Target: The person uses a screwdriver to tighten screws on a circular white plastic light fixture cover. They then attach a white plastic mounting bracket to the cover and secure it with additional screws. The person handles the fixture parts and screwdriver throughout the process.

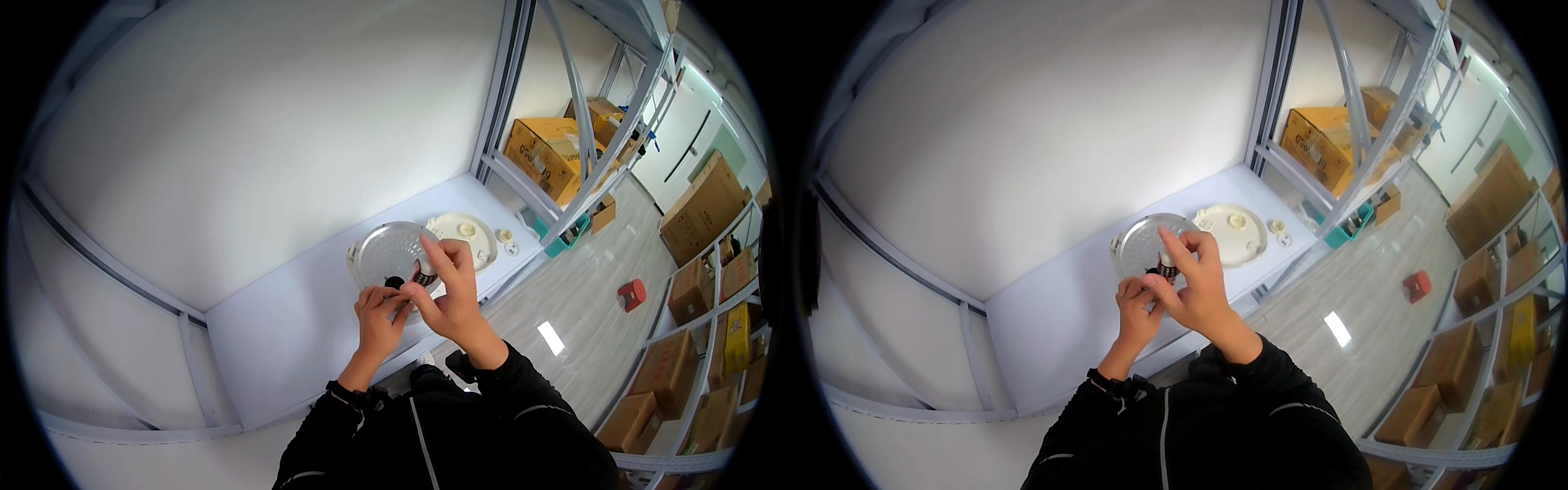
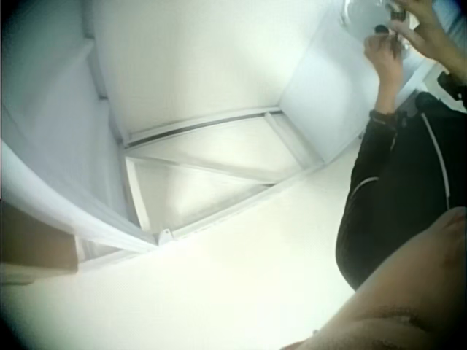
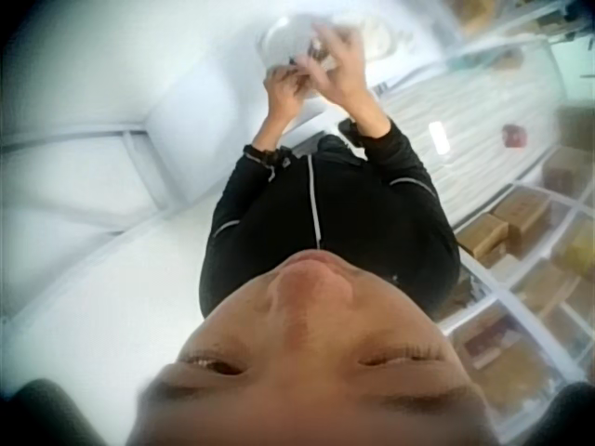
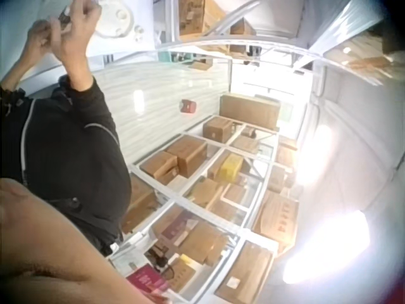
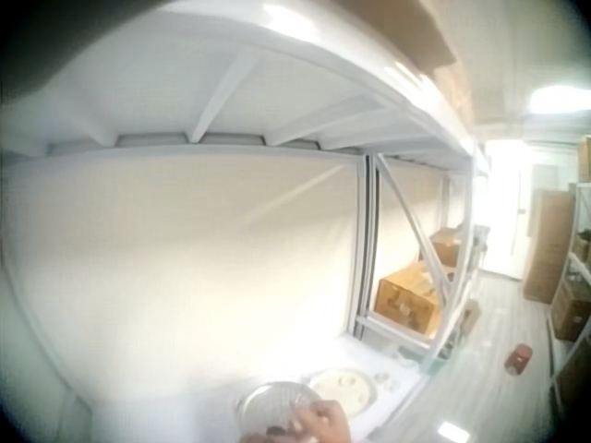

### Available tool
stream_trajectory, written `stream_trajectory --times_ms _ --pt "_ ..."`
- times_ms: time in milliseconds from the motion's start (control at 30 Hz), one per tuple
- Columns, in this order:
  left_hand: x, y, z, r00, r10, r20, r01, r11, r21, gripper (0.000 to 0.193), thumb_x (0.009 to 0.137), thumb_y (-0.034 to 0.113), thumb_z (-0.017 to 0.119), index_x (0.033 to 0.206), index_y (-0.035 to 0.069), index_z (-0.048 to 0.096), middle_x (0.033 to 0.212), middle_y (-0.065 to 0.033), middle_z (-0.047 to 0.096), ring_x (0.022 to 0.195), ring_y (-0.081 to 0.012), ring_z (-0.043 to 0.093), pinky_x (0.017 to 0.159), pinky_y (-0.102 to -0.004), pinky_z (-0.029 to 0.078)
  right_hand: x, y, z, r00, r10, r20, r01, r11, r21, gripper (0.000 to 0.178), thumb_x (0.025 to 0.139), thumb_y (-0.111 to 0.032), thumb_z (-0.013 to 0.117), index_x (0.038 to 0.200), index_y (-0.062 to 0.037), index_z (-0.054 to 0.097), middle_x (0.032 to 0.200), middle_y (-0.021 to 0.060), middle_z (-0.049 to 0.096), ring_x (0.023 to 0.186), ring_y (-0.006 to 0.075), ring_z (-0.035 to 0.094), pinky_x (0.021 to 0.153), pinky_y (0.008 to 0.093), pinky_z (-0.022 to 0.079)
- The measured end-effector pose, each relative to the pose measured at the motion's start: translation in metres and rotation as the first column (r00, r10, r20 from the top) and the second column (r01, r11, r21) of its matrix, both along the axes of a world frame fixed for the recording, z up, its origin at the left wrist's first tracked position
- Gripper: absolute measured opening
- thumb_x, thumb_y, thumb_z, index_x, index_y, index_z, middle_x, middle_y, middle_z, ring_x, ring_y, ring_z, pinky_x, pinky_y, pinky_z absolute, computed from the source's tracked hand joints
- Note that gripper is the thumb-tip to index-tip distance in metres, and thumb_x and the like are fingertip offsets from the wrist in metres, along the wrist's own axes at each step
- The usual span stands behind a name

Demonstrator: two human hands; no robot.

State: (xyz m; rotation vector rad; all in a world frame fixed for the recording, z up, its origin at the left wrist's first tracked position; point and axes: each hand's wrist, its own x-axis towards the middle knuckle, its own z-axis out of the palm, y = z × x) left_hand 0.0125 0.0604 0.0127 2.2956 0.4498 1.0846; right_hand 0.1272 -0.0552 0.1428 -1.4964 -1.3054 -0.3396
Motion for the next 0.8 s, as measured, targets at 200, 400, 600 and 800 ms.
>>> stream_trajectory --times_ms 200,400,600,800 --pt "0.000 0.000 -0.004 1.000 0.012 0.018 -0.012 1.000 0.015 0.017 0.083 0.016 0.087 0.099 0.016 0.081 0.110 0.0056 0.071 0.117 -0.0267 0.059 0.098 -0.0457 0.042 -0.006 0.003 0.007 0.945 0.236 -0.228 -0.229 0.972 0.054 0.059 0.090 -0.014 0.081 0.146 -0.0063 0.064 0.123 0.0204 0.061 0.105 0.0346 0.061 0.097 0.0415 0.051" --pt "0.001 0.003 -0.005 1.000 -0.015 0.023 0.014 1.000 0.017 0.017 0.083 0.016 0.087 0.099 0.016 0.080 0.111 0.0059 0.071 0.118 -0.0267 0.059 0.099 -0.0459 0.042 -0.007 -0.003 -0.002 0.997 0.063 -0.045 -0.064 0.998 -0.021 0.056 0.094 -0.010 0.075 0.147 -0.0037 0.060 0.123 0.0188 0.061 0.104 0.0343 0.061 0.100 0.0431 0.051" --pt "0.003 0.001 -0.007 1.000 -0.003 0.026 0.003 1.000 -0.005 0.017 0.082 0.016 0.088 0.098 0.015 0.081 0.110 0.0058 0.071 0.118 -0.0262 0.059 0.099 -0.0450 0.042 0.012 -0.001 0.014 0.984 0.129 0.125 -0.128 0.992 -0.012 0.061 0.086 -0.008 0.086 0.142 -0.0006 0.063 0.120 0.0163 0.055 0.104 0.0283 0.060 0.091 0.0376 0.056" --pt "0.003 0.001 -0.006 1.000 -0.011 0.011 0.011 1.000 -0.026 0.015 0.082 0.017 0.088 0.096 0.016 0.082 0.109 0.0056 0.071 0.117 -0.0258 0.059 0.098 -0.0443 0.042 0.007 -0.016 0.002 0.997 0.060 -0.041 -0.065 0.989 -0.129 0.064 0.091 -0.008 0.082 0.150 -0.0017 0.058 0.140 0.0206 0.059 0.122 0.0317 0.062 0.090 0.0394 0.056"
